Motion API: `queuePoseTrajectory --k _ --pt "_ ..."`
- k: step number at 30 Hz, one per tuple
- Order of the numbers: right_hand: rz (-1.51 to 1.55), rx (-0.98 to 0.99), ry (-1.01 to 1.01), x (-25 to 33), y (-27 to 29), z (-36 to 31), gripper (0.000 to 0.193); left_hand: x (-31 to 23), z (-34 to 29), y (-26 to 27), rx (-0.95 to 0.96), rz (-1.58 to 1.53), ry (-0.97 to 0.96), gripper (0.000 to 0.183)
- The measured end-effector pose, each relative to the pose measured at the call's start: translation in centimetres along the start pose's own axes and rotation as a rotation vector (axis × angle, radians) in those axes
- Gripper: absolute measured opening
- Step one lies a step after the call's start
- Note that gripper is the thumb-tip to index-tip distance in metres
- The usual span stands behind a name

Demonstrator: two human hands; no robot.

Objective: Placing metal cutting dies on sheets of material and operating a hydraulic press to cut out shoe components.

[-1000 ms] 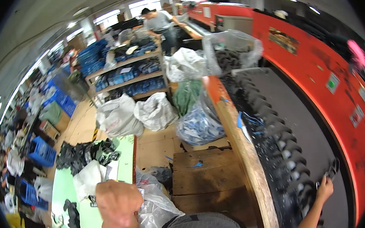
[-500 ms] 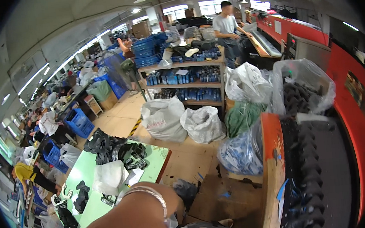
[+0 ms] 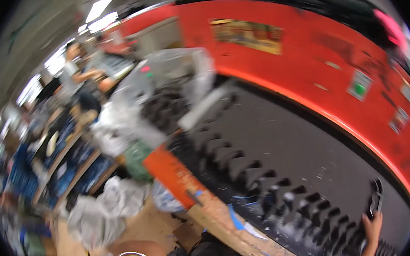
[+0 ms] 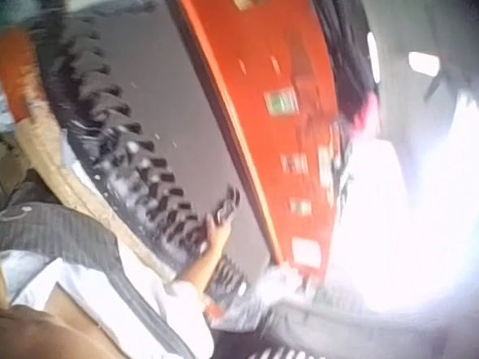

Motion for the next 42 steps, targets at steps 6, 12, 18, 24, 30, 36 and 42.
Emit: queuePoseTrajectory --k 6,12,18,24,30,36,42 --pt "0.731 0.073 -0.332 13.1 2.3 -4.9 0.022 13.0 -15.5 8.9 -0.424 0.016 0.652 0.034" --pt "0.896 0.344 -0.21 34.3 -2.9 -0.7 0.026 19.6 -32.7 17.5 -0.963 0.982 1.19 0.031" --pt "0.29 0.428 0.17 57.2 -8.6 7.8 0.043 22.7 -39.4 17.7 -0.887 1.053 1.239 0.043" --pt "0.192 0.334 0.061 64.4 -14.3 11.9 0.053 23.1 -39.1 17.3 -0.912 1.038 1.17 0.048" --pt "-0.011 0.25 0.464 62.7 -13.4 8.8 0.087 22.1 -39.6 17.7 -0.941 1.066 1.173 0.043" --pt "0.201 0.265 0.427 62.3 -14.5 9.8 0.089 22.8 -39.1 17.8 -0.975 1.13 1.168 0.032" --pt "0.187 0.272 0.503 62.6 -14.4 9.8 0.084 23.2 -39.1 17.9 -0.987 1.149 1.161 0.028"
Point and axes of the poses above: each hand's wrist, its own z-axis towards the middle knuckle, its own y-axis out of the back of the hand, x = y × z, the point moved 5 cm from there along z, towards the middle knuckle, and after that the axes turned 10 degrees about x, right-handed, at the moved point
